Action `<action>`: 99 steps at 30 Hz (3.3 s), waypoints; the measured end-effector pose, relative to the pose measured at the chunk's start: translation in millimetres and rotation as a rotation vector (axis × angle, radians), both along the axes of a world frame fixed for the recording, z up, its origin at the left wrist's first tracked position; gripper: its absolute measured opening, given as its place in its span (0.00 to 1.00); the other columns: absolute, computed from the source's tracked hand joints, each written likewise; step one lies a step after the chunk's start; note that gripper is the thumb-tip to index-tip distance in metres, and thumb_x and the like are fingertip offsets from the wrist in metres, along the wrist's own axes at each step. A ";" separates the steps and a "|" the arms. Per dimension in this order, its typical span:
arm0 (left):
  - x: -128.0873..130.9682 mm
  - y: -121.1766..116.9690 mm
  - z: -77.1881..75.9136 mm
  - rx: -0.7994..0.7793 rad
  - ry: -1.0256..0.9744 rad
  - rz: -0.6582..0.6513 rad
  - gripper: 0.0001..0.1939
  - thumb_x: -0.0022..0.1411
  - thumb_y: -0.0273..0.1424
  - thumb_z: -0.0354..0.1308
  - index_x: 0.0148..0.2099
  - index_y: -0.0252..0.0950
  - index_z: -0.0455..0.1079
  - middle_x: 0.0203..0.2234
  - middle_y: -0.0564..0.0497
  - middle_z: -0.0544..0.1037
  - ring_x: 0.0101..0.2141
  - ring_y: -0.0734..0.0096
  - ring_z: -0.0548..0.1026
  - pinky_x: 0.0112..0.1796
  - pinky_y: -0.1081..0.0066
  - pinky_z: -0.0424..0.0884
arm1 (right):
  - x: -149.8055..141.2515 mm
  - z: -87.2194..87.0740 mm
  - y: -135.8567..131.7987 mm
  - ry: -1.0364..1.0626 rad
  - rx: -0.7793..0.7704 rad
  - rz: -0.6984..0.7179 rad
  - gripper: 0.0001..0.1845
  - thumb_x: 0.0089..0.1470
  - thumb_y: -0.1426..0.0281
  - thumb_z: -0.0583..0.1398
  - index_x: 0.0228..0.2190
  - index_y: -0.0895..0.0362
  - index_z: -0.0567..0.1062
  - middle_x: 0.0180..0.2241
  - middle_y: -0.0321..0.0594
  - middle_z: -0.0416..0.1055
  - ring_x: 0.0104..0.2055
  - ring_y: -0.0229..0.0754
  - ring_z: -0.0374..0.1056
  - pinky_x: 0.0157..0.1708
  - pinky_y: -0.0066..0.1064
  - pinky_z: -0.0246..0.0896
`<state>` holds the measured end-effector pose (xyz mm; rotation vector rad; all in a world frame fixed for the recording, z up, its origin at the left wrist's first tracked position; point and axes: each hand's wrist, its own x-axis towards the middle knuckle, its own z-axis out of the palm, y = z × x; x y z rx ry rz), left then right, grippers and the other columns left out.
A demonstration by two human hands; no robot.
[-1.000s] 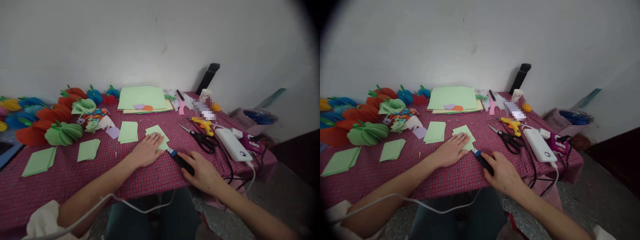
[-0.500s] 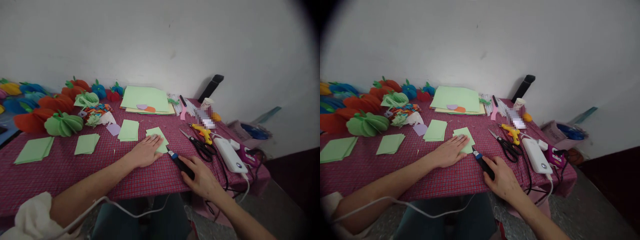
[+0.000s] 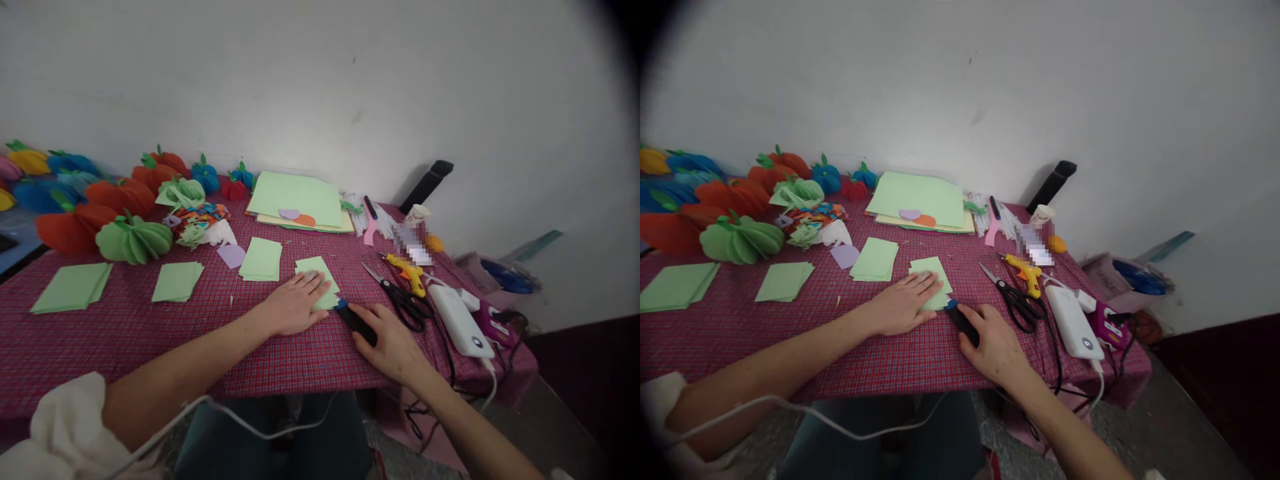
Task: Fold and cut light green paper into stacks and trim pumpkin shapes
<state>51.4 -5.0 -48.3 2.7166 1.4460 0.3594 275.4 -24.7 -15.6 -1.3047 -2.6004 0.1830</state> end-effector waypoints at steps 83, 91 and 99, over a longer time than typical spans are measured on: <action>2.0 20.3 -1.5 0.009 0.161 0.069 0.27 0.62 0.38 0.33 0.60 0.31 0.41 0.58 0.43 0.48 0.57 0.67 0.44 0.54 0.60 0.47 | -8.6 -5.2 30.5 0.068 0.027 -0.053 0.22 0.48 0.64 0.52 0.46 0.55 0.65 0.33 0.44 0.61 0.37 0.43 0.58 0.36 0.32 0.51; 1.7 19.4 0.3 0.004 0.169 0.073 0.27 0.62 0.38 0.33 0.60 0.31 0.41 0.58 0.43 0.48 0.57 0.66 0.44 0.54 0.60 0.46 | -0.3 -8.6 29.8 0.074 0.046 -0.052 0.22 0.48 0.65 0.52 0.46 0.56 0.65 0.33 0.44 0.61 0.36 0.42 0.57 0.37 0.32 0.51; 1.8 19.8 0.1 0.008 0.171 0.061 0.27 0.62 0.38 0.33 0.60 0.31 0.41 0.58 0.43 0.48 0.57 0.67 0.43 0.55 0.60 0.46 | -7.1 -6.0 34.7 0.052 0.044 -0.047 0.22 0.48 0.64 0.53 0.46 0.55 0.65 0.34 0.45 0.62 0.37 0.44 0.58 0.36 0.32 0.51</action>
